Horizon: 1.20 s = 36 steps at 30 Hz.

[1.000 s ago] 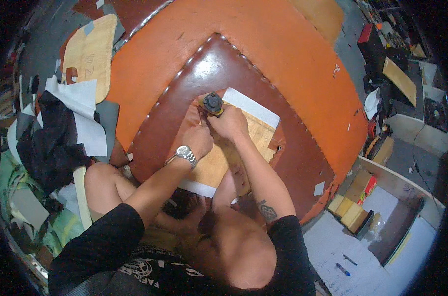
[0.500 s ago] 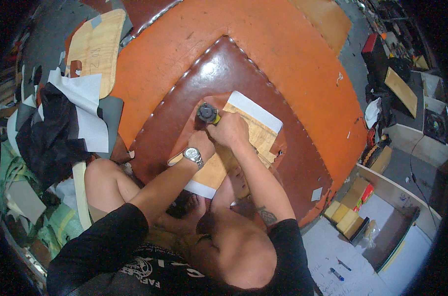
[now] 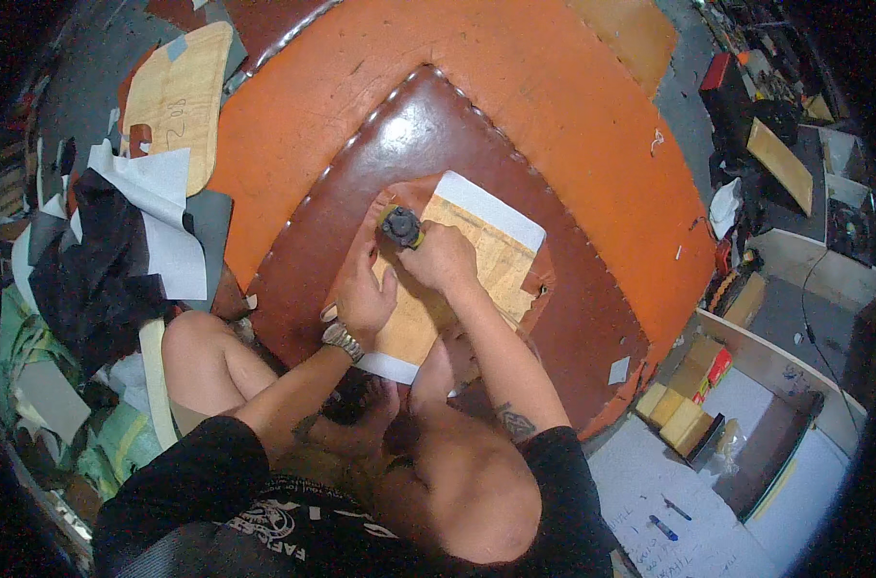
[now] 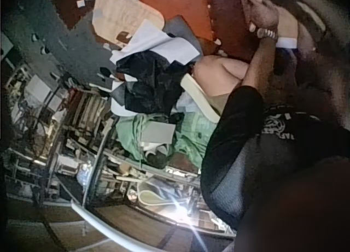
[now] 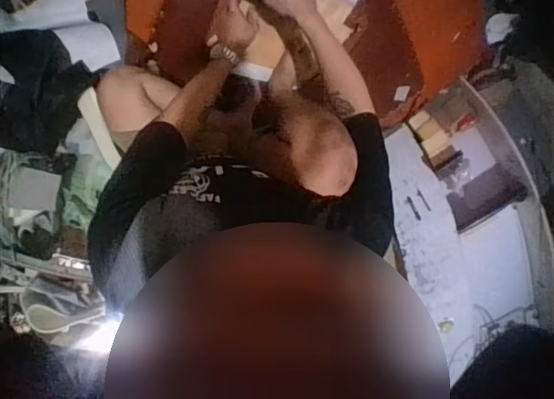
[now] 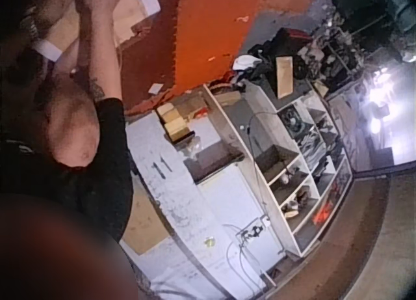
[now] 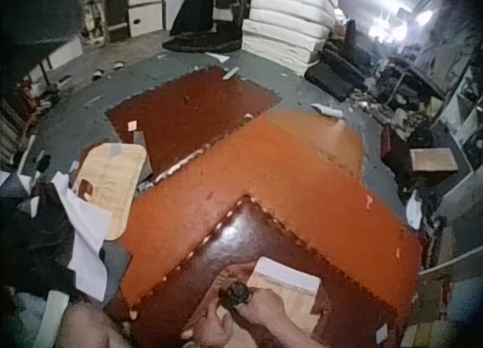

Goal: The person sits on the floor and staples a brown leather-like material onto a wooden board using a staple gun. They position the material, pull it taut, and drive staples along the edges to secure it.

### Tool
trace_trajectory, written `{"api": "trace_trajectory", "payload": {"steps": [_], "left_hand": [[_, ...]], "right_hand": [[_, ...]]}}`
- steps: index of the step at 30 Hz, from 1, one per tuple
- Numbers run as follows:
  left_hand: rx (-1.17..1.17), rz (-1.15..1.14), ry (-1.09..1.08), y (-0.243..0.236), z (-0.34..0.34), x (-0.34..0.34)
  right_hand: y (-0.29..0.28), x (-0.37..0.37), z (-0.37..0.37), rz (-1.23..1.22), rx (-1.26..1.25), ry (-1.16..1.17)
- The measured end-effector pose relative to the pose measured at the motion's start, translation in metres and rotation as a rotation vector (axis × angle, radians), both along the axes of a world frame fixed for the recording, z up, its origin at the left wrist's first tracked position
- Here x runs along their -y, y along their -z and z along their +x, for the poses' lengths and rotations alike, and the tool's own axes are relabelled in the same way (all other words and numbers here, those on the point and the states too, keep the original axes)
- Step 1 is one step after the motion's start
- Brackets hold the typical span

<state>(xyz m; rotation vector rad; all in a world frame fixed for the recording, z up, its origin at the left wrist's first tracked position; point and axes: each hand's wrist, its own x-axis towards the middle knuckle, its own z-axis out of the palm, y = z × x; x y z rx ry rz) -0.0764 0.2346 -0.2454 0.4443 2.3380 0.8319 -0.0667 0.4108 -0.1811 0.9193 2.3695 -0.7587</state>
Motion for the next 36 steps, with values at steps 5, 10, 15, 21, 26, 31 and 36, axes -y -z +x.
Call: {"api": "trace_trajectory", "payload": {"steps": [5, 10, 15, 21, 26, 31, 36], "left_hand": [[0.03, -0.132, 0.251, 0.0, -0.009, -0.003], [0.115, -0.297, 0.389, -0.001, -0.01, -0.005], [0.065, -0.35, 0.454, 0.0, -0.011, -0.005], [0.103, -0.352, 0.404, 0.005, -0.008, -0.004], [0.094, -0.366, 0.489, -0.005, -0.012, -0.006], [-0.079, 0.047, -0.039, -0.023, -0.009, 0.045], [0.022, -0.124, -0.334, 0.001, 0.013, 0.128]], "right_hand": [[-0.001, 0.0, -0.001, -0.024, 0.03, 0.027], [-0.006, 0.001, -0.003, -0.023, 0.008, 0.017], [-0.009, 0.01, -0.005, -0.043, -0.041, -0.049], [-0.012, 0.023, -0.004, 0.029, 0.006, -0.037], [-0.012, 0.023, 0.01, 0.001, 0.048, -0.098], [-0.007, -0.004, 0.076, -0.033, -0.118, 0.106], [0.001, -0.026, 0.17, -0.011, -0.064, 0.416]]}}
